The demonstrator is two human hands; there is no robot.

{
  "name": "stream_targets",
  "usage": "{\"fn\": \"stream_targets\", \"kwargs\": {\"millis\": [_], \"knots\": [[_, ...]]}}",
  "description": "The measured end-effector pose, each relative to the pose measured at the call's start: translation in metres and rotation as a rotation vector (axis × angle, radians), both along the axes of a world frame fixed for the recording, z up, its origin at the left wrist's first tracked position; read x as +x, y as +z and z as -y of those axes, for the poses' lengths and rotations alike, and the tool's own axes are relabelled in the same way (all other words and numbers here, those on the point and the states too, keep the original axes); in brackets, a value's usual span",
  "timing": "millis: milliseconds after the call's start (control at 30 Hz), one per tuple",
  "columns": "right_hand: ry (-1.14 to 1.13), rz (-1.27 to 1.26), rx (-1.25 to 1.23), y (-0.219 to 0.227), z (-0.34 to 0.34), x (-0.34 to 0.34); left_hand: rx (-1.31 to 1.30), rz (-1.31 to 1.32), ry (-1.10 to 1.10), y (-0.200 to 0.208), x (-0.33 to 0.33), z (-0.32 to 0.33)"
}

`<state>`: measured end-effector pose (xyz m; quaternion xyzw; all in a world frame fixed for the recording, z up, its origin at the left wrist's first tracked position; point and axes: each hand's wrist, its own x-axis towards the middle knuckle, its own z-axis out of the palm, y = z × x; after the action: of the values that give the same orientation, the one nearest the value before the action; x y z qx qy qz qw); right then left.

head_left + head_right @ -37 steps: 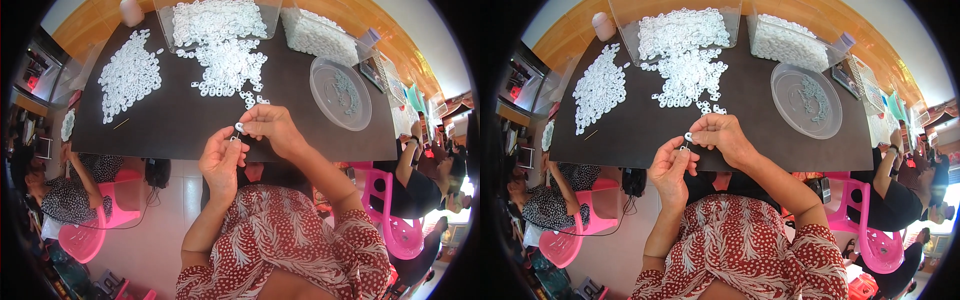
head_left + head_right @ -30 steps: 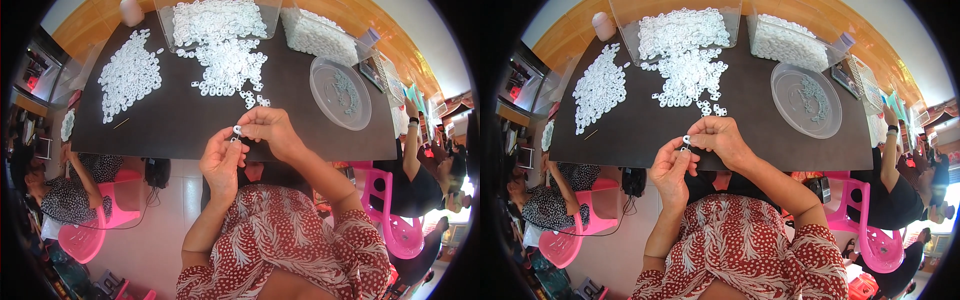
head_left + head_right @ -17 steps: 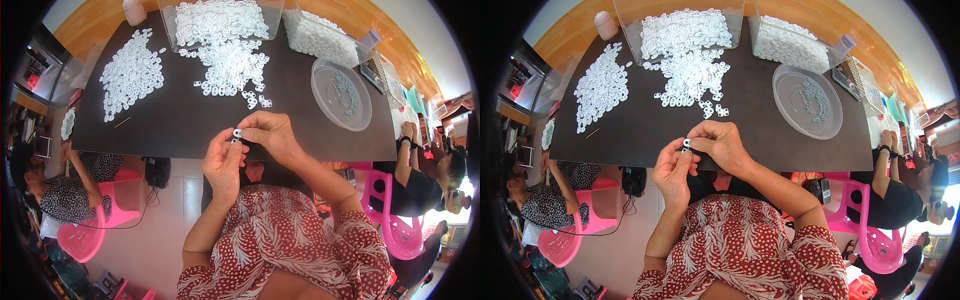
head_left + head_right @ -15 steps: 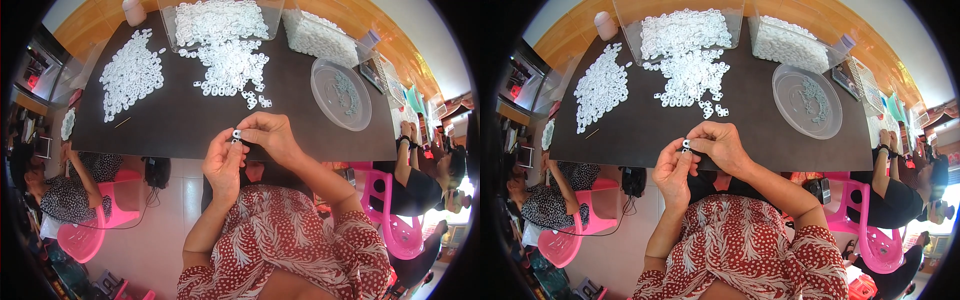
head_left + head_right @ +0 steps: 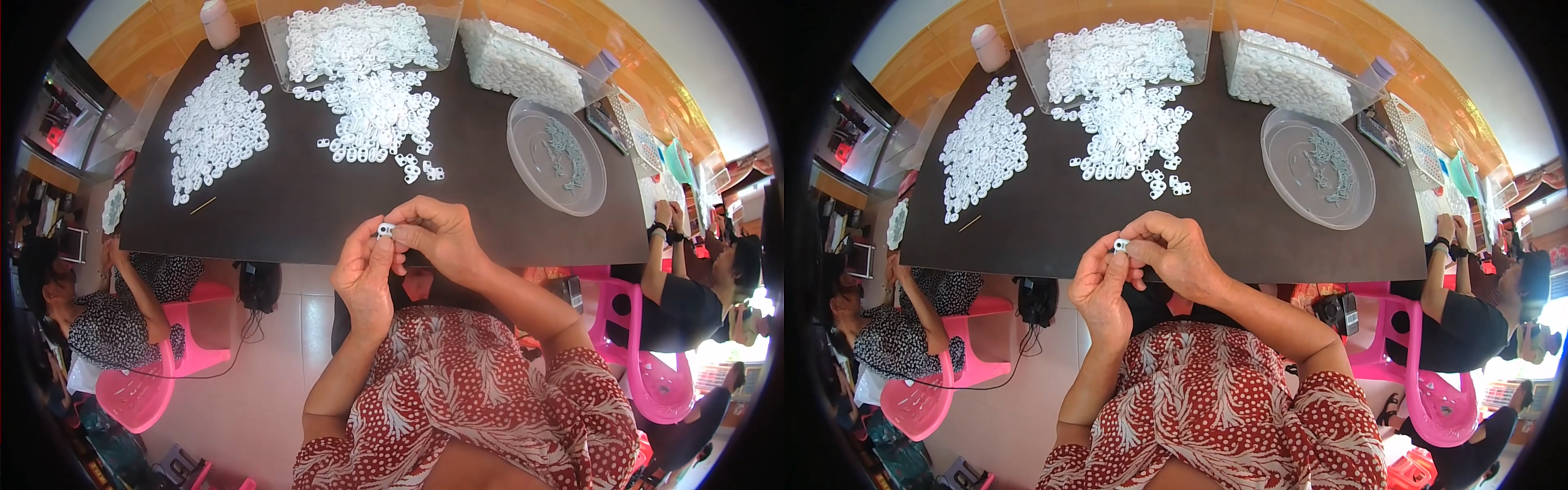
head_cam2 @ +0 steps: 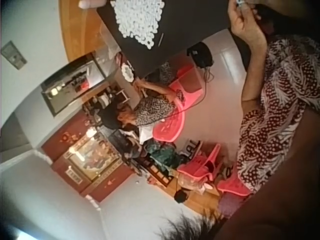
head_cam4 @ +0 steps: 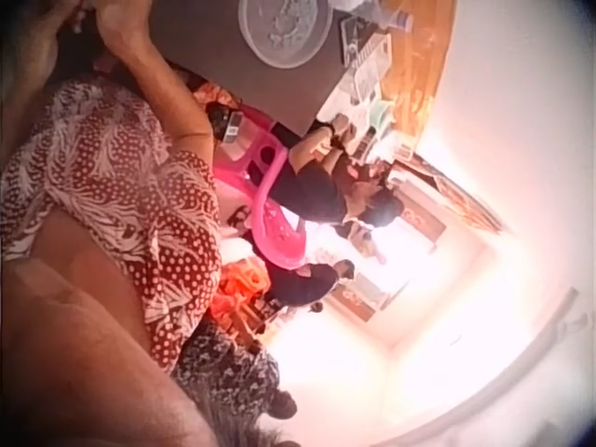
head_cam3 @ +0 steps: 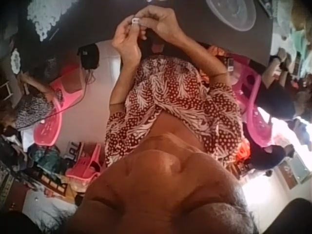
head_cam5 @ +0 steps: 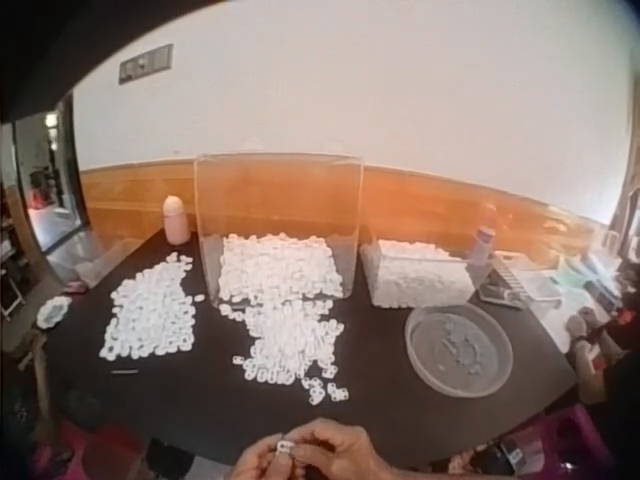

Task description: Assembling small hardware components by manually inserting tiny parts into white plastic rings.

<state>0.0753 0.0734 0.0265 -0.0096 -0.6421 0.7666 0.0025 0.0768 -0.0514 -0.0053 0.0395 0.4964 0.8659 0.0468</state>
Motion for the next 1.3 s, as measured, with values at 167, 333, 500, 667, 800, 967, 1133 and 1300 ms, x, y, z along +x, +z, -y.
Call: {"fn": "stream_targets", "kwargs": {"millis": [167,333,500,667,800,967,1133,1300], "knots": [[0.047,-0.038,0.229,0.003,-0.003,0.004,0.079,0.043,0.004,0.001,-0.002,0.001],[0.023,-0.206,0.406,-0.001,-0.006,0.003,0.072,0.07,0.033,0.007,-0.001,-0.001],[-0.008,-0.317,0.504,-0.004,-0.006,0.002,0.057,0.074,0.05,0.012,-0.001,0.0],[-0.06,-0.416,0.583,-0.008,-0.006,0.002,0.036,0.052,0.041,0.012,0.002,0.002],[-0.141,-0.524,0.616,-0.01,-0.002,0.002,0.022,0.033,0.032,0.011,0.001,0.002],[-0.233,-0.634,0.682,-0.007,0.002,0.001,0.061,0.063,0.039,0.02,0.002,0.002],[-0.26,-0.726,0.756,-0.006,0.002,-0.001,0.001,-0.004,0.055,0.014,0.0,0.004],[-0.285,-0.796,0.814,-0.008,0.005,0.0,0.007,0.013,0.062,0.015,0.002,0.004]]}}
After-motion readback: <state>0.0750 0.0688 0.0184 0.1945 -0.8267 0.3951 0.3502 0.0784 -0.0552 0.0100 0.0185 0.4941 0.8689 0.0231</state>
